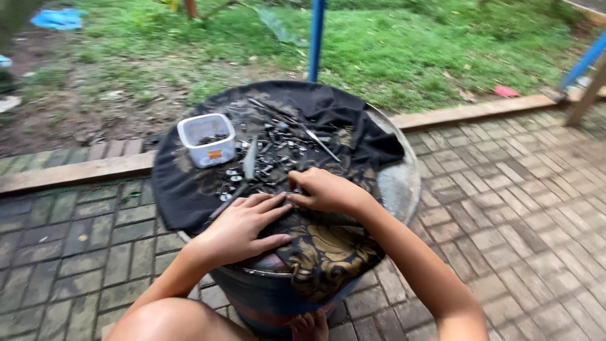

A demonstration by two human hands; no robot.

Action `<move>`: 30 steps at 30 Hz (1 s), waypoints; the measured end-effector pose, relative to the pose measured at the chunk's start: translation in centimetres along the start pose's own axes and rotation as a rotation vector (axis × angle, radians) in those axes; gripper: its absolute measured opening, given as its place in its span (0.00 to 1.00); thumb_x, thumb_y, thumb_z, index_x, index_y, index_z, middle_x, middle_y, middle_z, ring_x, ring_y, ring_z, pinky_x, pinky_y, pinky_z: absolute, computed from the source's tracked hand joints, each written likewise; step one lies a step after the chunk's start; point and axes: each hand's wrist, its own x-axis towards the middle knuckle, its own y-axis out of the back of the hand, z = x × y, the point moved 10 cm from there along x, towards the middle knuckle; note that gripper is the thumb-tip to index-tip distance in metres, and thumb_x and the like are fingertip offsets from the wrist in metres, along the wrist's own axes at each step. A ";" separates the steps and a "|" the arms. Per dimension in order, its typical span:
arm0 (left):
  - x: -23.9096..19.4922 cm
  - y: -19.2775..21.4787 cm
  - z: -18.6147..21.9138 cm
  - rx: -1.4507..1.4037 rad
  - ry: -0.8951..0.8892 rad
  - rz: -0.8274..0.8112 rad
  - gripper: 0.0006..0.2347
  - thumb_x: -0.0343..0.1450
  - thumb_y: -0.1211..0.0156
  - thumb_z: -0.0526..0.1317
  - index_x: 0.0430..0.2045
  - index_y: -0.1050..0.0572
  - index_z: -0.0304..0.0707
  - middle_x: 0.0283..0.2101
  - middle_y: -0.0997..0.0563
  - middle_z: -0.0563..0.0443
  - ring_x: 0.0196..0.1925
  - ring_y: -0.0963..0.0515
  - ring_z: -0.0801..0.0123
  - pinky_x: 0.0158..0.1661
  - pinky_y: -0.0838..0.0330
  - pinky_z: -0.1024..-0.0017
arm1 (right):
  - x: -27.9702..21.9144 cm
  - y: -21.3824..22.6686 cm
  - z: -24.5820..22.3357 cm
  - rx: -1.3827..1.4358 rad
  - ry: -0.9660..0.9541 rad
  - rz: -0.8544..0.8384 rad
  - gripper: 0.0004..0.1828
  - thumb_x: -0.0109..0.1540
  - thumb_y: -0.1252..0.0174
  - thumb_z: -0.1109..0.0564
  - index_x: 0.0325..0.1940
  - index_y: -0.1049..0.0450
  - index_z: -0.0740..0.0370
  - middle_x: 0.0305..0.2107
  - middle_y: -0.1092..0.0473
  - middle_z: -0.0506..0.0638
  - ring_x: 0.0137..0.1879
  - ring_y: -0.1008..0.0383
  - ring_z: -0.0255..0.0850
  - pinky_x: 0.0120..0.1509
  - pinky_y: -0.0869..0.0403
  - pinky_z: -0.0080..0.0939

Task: The person sits on the ground and uses a handheld sharpening stone to grind small metal parts on a round table covered with a black cloth. The person repeatedly picks up individual metal pieces, rubs them against the stone, and places them back on the table or into a small plastic container.

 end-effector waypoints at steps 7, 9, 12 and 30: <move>0.3 0.7 0.6 0.047 -0.003 0.030 0.28 0.73 0.50 0.61 0.62 0.31 0.44 0.68 0.31 0.42 0.69 0.36 0.50 0.59 0.40 0.53 | 0.1 0.6 0.4 -0.023 -0.015 0.005 0.15 0.63 0.44 0.49 0.48 0.30 0.61 0.34 0.23 0.66 0.46 0.22 0.66 0.52 0.25 0.64; 0.1 0.7 0.8 0.031 -0.003 0.032 0.27 0.73 0.50 0.61 0.62 0.30 0.44 0.67 0.31 0.42 0.69 0.35 0.50 0.59 0.40 0.54 | -0.1 0.4 0.2 -0.045 -0.014 -0.012 0.15 0.63 0.44 0.50 0.47 0.31 0.61 0.35 0.23 0.67 0.46 0.22 0.67 0.51 0.25 0.66; 0.3 0.6 0.7 -0.022 -0.004 -0.002 0.27 0.73 0.50 0.61 0.62 0.31 0.45 0.68 0.32 0.42 0.69 0.36 0.49 0.59 0.39 0.53 | -0.1 0.6 1.1 -0.069 -0.016 0.023 0.15 0.63 0.44 0.49 0.47 0.30 0.61 0.34 0.24 0.66 0.46 0.23 0.68 0.49 0.25 0.66; 0.9 -0.5 -0.5 0.026 0.082 0.020 0.22 0.70 0.45 0.53 0.59 0.27 0.53 0.68 0.30 0.53 0.68 0.34 0.55 0.56 0.36 0.54 | 0.3 -0.8 2.3 -0.185 0.043 0.032 0.11 0.64 0.47 0.51 0.42 0.31 0.61 0.33 0.23 0.63 0.42 0.21 0.64 0.45 0.22 0.63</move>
